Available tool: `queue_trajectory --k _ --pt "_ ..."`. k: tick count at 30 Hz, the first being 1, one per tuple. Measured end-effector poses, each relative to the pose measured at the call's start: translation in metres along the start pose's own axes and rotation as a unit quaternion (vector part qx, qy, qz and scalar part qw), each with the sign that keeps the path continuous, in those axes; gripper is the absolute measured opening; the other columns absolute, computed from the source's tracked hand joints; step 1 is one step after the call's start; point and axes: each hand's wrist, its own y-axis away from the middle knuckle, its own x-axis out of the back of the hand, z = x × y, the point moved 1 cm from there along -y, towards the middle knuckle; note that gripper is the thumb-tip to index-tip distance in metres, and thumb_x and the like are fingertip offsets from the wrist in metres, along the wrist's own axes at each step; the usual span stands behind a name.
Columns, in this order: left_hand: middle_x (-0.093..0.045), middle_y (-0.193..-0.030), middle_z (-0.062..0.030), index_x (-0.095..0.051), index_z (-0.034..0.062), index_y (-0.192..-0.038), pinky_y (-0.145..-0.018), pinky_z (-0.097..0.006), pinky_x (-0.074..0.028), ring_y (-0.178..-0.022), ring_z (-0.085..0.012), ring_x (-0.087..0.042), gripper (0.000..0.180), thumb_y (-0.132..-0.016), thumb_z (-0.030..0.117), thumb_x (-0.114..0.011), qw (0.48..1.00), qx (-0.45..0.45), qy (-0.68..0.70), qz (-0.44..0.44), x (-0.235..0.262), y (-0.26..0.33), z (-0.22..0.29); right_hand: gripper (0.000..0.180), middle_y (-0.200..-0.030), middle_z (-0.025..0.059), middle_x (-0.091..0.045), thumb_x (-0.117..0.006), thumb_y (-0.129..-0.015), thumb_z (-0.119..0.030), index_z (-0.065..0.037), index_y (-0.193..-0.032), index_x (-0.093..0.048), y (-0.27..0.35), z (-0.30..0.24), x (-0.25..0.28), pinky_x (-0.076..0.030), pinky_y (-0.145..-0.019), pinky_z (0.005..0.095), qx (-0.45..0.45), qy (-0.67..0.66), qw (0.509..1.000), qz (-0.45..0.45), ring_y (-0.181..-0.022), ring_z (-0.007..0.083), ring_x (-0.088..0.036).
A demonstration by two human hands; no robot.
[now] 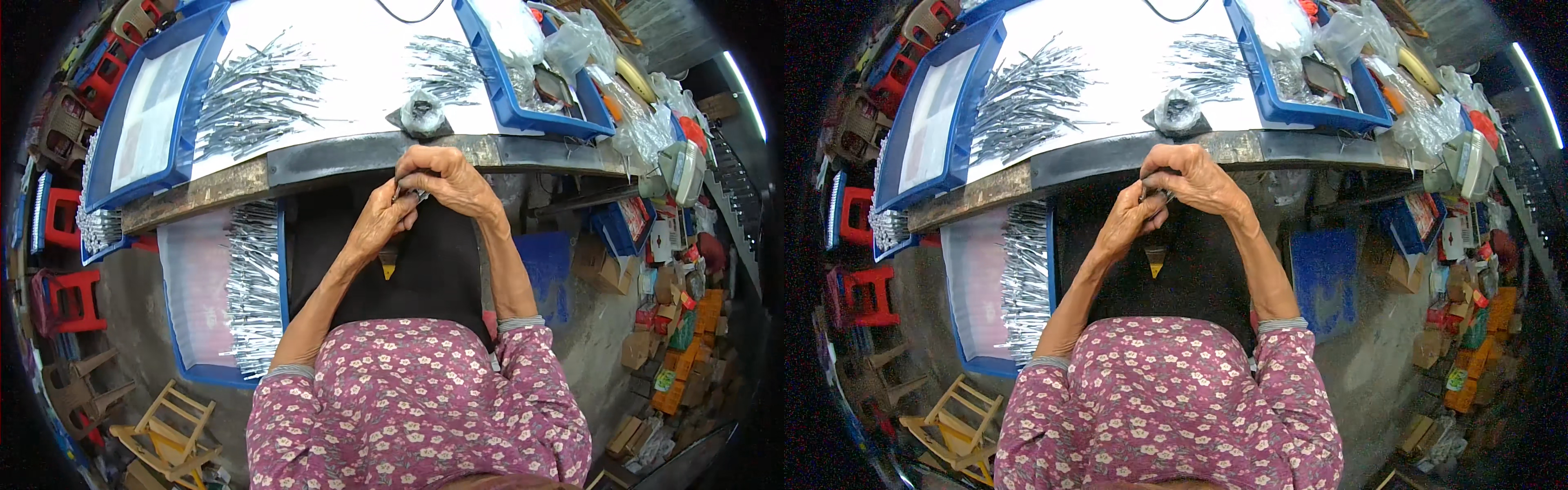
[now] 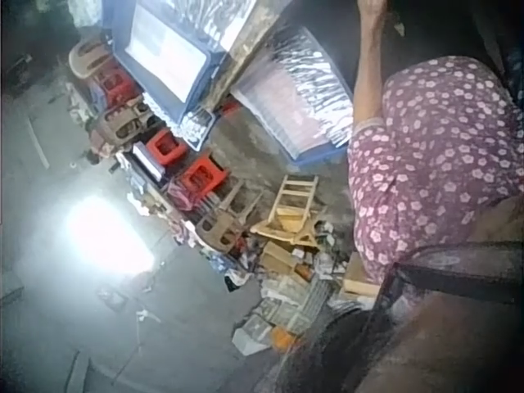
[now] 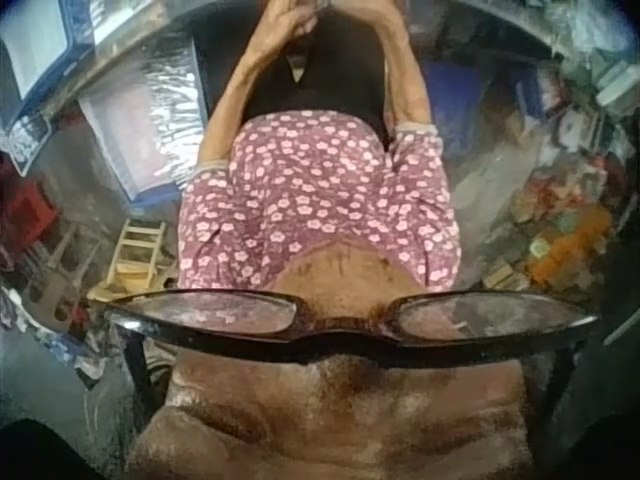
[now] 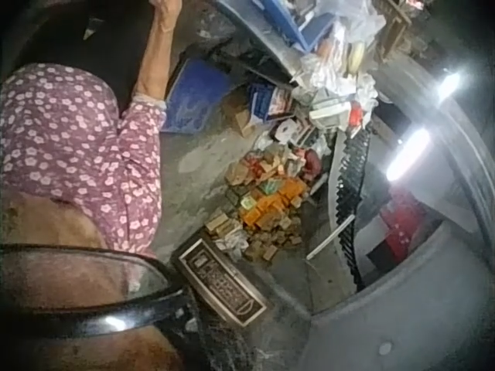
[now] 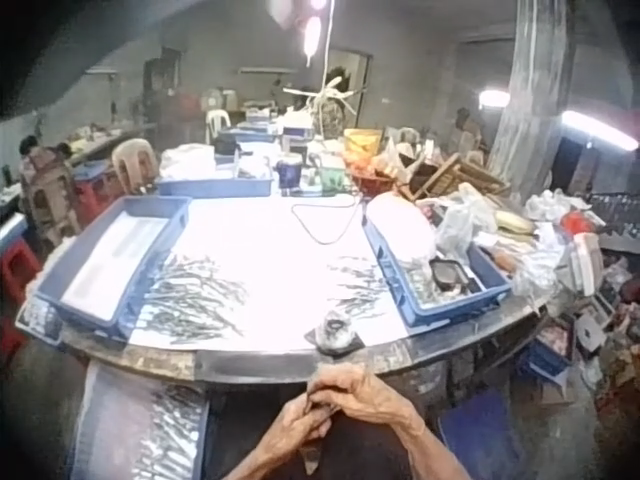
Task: Manually inserting metal pins or components into a jig/holder at a workbench.
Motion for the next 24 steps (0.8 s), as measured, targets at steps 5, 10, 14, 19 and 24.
queue_trajectory --k 5,10,14,19,24 --pt "-0.042 -0.062 0.0038 -0.048 0.0068 -0.089 -0.046 -0.018 -0.027 -0.052 -0.0028 -0.036 0.010 -0.087 0.016 -0.047 1.000 -0.002 -0.014 0.003 0.000 -0.005 0.017 0.010 -0.076 0.0060 -0.058 -0.058 -0.076 -0.001 0.002 -0.086 -0.057 -0.006 -0.010 0.010 -0.044 -0.068 0.0244 0.029 0.001 0.998 0.065 -0.073 0.0123 -0.056" --pt "-0.042 -0.068 0.0055 -0.050 0.0057 -0.096 -0.052 -0.017 -0.027 -0.058 -0.0032 -0.035 0.021 -0.086 0.024 -0.052 0.996 -0.052 -0.061 -0.034 0.014 -0.027 0.044 0.017 -0.089 0.0073 -0.061 -0.056 -0.082 -0.005 0.004 -0.096 -0.058 -0.001 -0.007 0.040 -0.044 -0.079 0.0235 -0.049 -0.176 0.963 0.197 -0.085 0.0128 -0.057" --pt "-0.043 -0.069 0.0058 -0.052 0.0067 -0.097 -0.054 -0.019 -0.029 -0.060 -0.0042 -0.036 0.016 -0.085 0.018 -0.051 0.992 -0.035 -0.109 -0.057 0.024 -0.058 0.063 0.022 -0.089 0.0078 -0.061 -0.058 -0.081 -0.005 0.005 -0.101 -0.056 -0.001 -0.004 0.050 -0.044 -0.080 0.0247 -0.003 -0.224 0.936 0.270 -0.087 0.0130 -0.057" --pt "-0.050 -0.067 0.0007 -0.053 0.0028 -0.088 -0.054 -0.021 -0.034 -0.060 -0.0071 -0.042 0.010 -0.081 0.009 -0.049 0.985 -0.038 -0.165 -0.028 0.020 -0.100 0.091 0.018 -0.085 0.0075 -0.061 -0.057 -0.081 -0.005 0.006 -0.095 -0.058 0.003 0.017 0.059 -0.045 -0.073 0.0236 0.003 -0.225 0.921 0.319 -0.078 0.0126 -0.058" --pt "-0.049 -0.064 -0.0009 -0.051 0.0023 -0.081 -0.052 -0.025 -0.035 -0.056 -0.0097 -0.040 0.011 -0.074 0.006 -0.045 0.937 -0.095 -0.337 0.005 0.030 -0.176 0.093 0.015 -0.079 0.0052 -0.060 -0.057 -0.081 -0.005 0.005 -0.092 -0.060 0.024 0.039 0.052 -0.046 -0.067 0.0224 -0.072 -0.205 0.923 0.317 -0.069 0.0101 -0.056"
